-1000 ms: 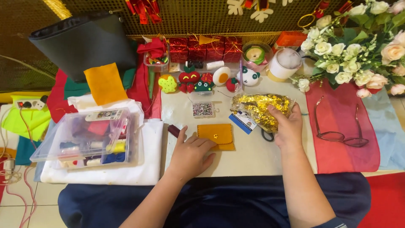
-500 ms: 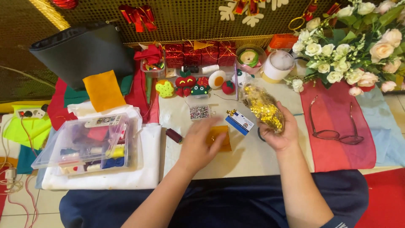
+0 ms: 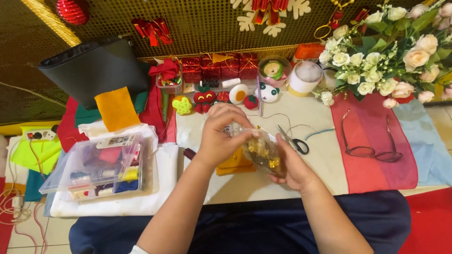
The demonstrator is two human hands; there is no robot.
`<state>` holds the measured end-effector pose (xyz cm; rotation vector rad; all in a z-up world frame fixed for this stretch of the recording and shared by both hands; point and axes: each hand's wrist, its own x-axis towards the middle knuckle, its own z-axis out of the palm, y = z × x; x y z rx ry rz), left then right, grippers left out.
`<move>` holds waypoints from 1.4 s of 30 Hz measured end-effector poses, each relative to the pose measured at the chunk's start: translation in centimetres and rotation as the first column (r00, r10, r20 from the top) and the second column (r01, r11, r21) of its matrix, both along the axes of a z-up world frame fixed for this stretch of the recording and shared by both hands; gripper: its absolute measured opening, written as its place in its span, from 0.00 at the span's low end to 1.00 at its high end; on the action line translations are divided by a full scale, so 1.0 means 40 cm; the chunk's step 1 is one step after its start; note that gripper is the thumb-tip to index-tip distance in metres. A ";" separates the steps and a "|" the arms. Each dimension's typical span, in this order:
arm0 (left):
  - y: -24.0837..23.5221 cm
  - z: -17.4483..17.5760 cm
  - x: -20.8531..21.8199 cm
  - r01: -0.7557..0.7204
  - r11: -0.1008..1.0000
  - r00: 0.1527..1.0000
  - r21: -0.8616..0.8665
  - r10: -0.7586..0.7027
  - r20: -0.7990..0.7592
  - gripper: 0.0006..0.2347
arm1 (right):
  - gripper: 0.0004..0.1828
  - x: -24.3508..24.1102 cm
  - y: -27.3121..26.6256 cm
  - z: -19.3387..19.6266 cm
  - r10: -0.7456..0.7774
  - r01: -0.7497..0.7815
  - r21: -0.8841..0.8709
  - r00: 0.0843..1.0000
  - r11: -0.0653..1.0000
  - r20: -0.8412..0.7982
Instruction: Decorating a small yellow felt pouch by sewing gold star sequins onto the surface using a needle and thread.
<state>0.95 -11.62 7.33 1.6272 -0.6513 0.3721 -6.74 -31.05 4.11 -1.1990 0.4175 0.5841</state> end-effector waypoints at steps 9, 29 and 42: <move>-0.027 0.061 -0.033 -0.150 0.989 0.981 -0.006 0.149 0.120 0.17 | 0.10 0.021 -0.034 -0.036 0.025 0.498 -0.402 0.604 0.768 0.796; 0.181 -0.123 -0.138 -0.239 0.860 0.944 0.451 0.315 -0.100 0.06 | 0.13 0.136 0.004 -0.104 0.181 0.444 -0.690 0.752 0.572 0.634; 0.116 -0.139 -0.160 -0.013 0.395 0.913 0.919 0.379 -0.150 0.23 | 0.06 0.028 0.115 -0.135 0.684 0.196 -0.948 0.657 0.252 0.317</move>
